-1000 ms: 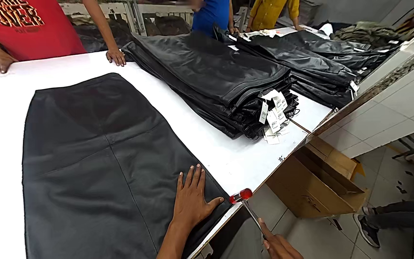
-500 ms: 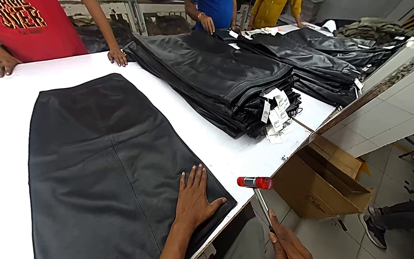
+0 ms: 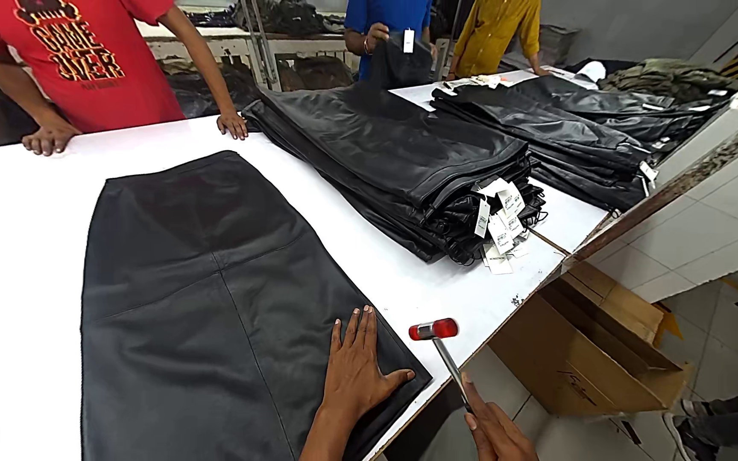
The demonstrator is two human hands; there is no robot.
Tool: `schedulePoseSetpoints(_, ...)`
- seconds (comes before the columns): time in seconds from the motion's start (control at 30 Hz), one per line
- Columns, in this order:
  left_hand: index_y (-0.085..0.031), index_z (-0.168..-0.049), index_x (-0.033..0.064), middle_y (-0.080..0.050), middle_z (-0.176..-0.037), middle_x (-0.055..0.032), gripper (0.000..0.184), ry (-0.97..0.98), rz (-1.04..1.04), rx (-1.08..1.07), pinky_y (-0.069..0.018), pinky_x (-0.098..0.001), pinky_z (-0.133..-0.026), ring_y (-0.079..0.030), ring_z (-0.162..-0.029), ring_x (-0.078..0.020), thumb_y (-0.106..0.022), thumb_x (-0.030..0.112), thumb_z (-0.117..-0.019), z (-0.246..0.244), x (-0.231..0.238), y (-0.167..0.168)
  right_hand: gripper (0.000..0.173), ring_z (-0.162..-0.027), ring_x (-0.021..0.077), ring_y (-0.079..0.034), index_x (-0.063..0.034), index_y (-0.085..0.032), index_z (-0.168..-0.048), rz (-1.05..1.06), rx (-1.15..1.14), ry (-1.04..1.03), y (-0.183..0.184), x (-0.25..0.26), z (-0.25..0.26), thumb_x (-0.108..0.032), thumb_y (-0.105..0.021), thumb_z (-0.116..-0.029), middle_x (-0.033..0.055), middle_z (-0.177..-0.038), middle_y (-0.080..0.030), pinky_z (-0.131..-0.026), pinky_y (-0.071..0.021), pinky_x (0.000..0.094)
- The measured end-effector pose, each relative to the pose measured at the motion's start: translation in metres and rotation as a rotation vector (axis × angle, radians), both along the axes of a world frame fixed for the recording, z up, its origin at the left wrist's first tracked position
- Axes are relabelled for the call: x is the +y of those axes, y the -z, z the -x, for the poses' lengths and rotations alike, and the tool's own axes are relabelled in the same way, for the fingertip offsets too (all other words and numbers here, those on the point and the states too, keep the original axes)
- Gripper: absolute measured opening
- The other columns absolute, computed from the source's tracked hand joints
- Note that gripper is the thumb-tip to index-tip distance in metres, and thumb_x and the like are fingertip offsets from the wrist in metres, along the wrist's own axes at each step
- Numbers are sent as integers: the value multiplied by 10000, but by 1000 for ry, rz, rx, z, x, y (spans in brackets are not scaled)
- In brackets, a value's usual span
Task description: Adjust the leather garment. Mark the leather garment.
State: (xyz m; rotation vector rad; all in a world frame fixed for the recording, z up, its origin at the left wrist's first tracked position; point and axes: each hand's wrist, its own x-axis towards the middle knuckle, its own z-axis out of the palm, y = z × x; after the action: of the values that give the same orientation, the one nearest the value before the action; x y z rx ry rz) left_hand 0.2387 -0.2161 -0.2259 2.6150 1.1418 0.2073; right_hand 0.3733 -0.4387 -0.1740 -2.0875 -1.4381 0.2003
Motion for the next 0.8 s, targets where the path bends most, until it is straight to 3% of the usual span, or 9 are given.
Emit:
schedulePoseSetpoints(0.03,-217,-1632,41,-246,-1701,-61,1355,-6,4,3,-50,-561,-1272,-158,-1586,-222,-343,1016,-700,1,0,0,440,-617,215,-587,-70,-530,-1497,-6,-17,0,1,2,3,-204,-456,-1084,153,-884,-638,-546,-524,358)
schedulePoseSetpoints(0.13,-231,-1618,0,-262,-1692,-91,1393,-13,-28,-12,-80,-549,-1274,-196,-1578,-229,-345,1025,-682,-1,-1,2,458,-594,245,-609,-195,-504,-1536,146,-66,-17,10,9,-2,-263,-449,-1086,136,-879,-639,-528,-538,409)
schedulePoseSetpoints(0.27,-223,-1616,-12,-256,-1692,-106,1415,-29,3,7,-64,-538,-1277,-181,-1581,-229,-358,1030,-667,-1,0,-2,455,-594,207,-582,-137,-503,-1529,18,-55,-30,4,19,-4,-215,-450,-1084,133,-891,-637,-524,-522,358)
schedulePoseSetpoints(0.4,-225,-1616,-9,-263,-1690,-103,1424,-25,10,14,-66,-536,-1277,-188,-1579,-227,-365,1034,-656,-2,-1,-2,472,-619,255,-642,-212,-488,-1547,152,-92,-23,13,27,-11,-256,-447,-1078,145,-908,-661,-565,-565,421)
schedulePoseSetpoints(0.53,-222,-1617,-9,-263,-1690,-108,1425,-33,18,12,-55,-541,-1275,-188,-1580,-232,-363,1034,-657,-2,2,-5,459,-623,220,-613,-145,-506,-1528,10,-65,-17,7,35,-7,-216,-440,-1080,131,-920,-657,-547,-543,378)
schedulePoseSetpoints(0.63,-252,-1608,-12,-282,-1682,-109,1420,-25,-10,-5,-78,-544,-1274,-213,-1573,-236,-359,1036,-656,-3,1,-2,473,-631,261,-657,-235,-489,-1546,135,-102,-17,17,40,-11,-259,-422,-1078,136,-915,-671,-564,-570,430)
schedulePoseSetpoints(0.8,-225,-1615,-12,-268,-1687,-116,1430,-27,15,12,-59,-543,-1276,-194,-1578,-236,-354,1038,-654,-3,2,-5,469,-604,214,-625,-184,-504,-1534,-1,-109,-9,15,50,-9,-227,-420,-1075,118,-898,-657,-531,-552,385)
